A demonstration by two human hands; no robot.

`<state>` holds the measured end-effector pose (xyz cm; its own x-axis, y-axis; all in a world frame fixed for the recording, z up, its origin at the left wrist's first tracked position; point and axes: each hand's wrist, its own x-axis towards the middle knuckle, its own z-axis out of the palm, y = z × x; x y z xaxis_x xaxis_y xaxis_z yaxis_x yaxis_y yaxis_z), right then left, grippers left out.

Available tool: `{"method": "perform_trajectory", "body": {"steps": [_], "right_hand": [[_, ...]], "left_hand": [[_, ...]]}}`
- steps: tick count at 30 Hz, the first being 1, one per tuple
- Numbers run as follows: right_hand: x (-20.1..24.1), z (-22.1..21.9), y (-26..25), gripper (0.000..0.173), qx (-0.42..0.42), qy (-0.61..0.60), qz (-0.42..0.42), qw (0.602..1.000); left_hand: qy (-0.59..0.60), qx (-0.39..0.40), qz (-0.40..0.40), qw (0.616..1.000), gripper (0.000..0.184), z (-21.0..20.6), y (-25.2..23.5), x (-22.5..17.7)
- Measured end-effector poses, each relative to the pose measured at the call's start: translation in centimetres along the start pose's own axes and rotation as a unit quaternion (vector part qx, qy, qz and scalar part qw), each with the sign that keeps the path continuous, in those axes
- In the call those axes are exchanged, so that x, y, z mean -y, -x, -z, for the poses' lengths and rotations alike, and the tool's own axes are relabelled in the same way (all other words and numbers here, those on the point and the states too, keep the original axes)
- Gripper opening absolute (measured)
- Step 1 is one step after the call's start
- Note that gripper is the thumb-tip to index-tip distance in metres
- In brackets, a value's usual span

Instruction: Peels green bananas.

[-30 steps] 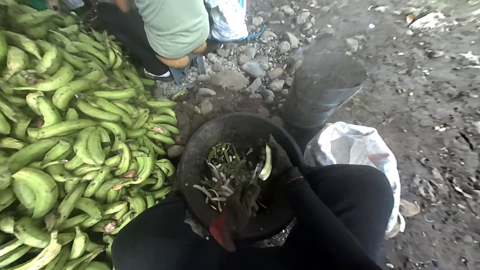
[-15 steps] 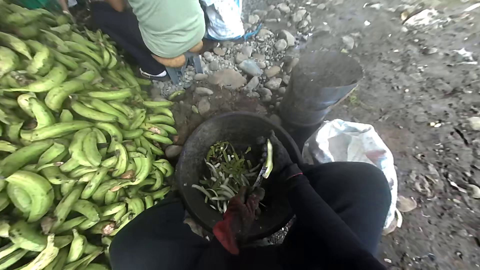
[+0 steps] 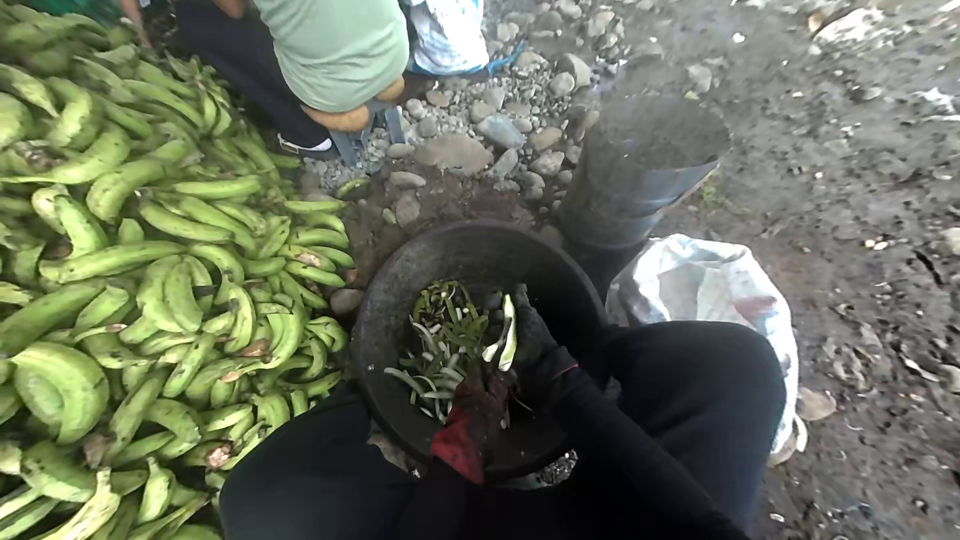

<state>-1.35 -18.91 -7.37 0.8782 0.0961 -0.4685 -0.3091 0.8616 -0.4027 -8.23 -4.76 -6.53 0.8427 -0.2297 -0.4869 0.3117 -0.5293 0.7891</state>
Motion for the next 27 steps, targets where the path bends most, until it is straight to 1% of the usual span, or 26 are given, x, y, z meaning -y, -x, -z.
{"method": "perform_trajectory", "body": {"steps": [1, 2, 4, 5, 8, 11, 13, 15, 16, 17, 18, 20, 22, 24, 25, 26, 27], "right_hand": [[-0.2, 0.0, 0.1, 0.073, -0.007, 0.016, 0.010, 1.000], [-0.6, 0.1, 0.4, 0.068, -0.013, 0.050, 0.031, 0.998], [-1.6, 0.7, 0.9, 0.059, -0.012, 0.138, 0.083, 0.987], [-2.0, 1.0, 1.0, 0.058, -0.011, 0.152, 0.094, 0.984], [-2.3, 1.0, 1.3, 0.058, -0.015, 0.120, 0.086, 0.989], [-2.2, 0.9, 2.1, 0.057, -0.023, 0.205, 0.105, 0.973], [-2.1, 0.7, 2.5, 0.056, -0.018, 0.261, 0.114, 0.959], [-2.1, 1.2, 2.3, 0.051, -0.006, 0.324, 0.105, 0.940], [-2.2, 1.4, 2.2, 0.047, -0.005, 0.358, 0.095, 0.929], [-2.0, 1.5, 2.1, 0.045, -0.003, 0.377, 0.083, 0.922], [-1.7, 1.7, 2.2, 0.044, -0.002, 0.379, 0.074, 0.922], [-1.0, 1.7, 2.6, 0.040, -0.016, 0.335, 0.056, 0.940], [-0.4, 2.0, 2.8, 0.044, -0.017, 0.270, 0.047, 0.961], [-0.1, 2.8, 2.5, 0.049, 0.002, 0.212, 0.063, 0.975], [-0.2, 3.2, 2.1, 0.048, 0.018, 0.177, 0.080, 0.981], [-0.2, 3.5, 1.8, 0.044, 0.034, 0.133, 0.103, 0.985], [0.0, 3.4, 1.6, 0.039, 0.031, 0.093, 0.126, 0.987]], "left_hand": [[0.002, 0.000, 0.006, 1.000, 0.045, -0.1, -0.2, 0.1], [-0.005, -0.002, 0.014, 1.000, 0.049, -0.1, -0.3, 0.1], [-0.066, -0.007, 0.035, 0.997, 0.056, 0.0, -0.5, -0.5], [-0.100, -0.002, 0.048, 0.994, 0.058, 0.1, -0.6, -1.0], [-0.132, 0.003, 0.064, 0.989, 0.059, 0.1, -1.0, -1.7], [-0.172, 0.009, 0.054, 0.984, 0.053, 0.1, -0.4, -2.3], [-0.159, 0.011, 0.034, 0.987, 0.048, -0.1, -0.3, -2.0], [-0.060, -0.016, 0.022, 0.998, 0.042, -0.5, -0.9, -0.5], [-0.028, -0.021, 0.023, 0.999, 0.042, -0.4, -1.0, -0.1], [-0.024, -0.016, 0.021, 0.999, 0.042, -0.1, -0.8, -0.2], [-0.019, -0.007, 0.014, 1.000, 0.042, 0.0, -0.8, -0.3], [0.033, 0.011, 0.003, 0.999, 0.043, -0.2, -1.1, 0.1], [0.131, 0.040, 0.032, 0.990, 0.041, -0.6, -1.5, 0.1], [0.206, 0.088, 0.061, 0.973, 0.038, -0.3, -1.4, -0.8], [0.229, 0.102, 0.057, 0.967, 0.034, 0.0, -1.3, -1.0], [0.253, 0.104, 0.036, 0.961, 0.024, 0.3, -1.2, -1.1], [0.285, 0.103, 0.008, 0.953, 0.017, 0.6, -1.1, -1.2]]}}
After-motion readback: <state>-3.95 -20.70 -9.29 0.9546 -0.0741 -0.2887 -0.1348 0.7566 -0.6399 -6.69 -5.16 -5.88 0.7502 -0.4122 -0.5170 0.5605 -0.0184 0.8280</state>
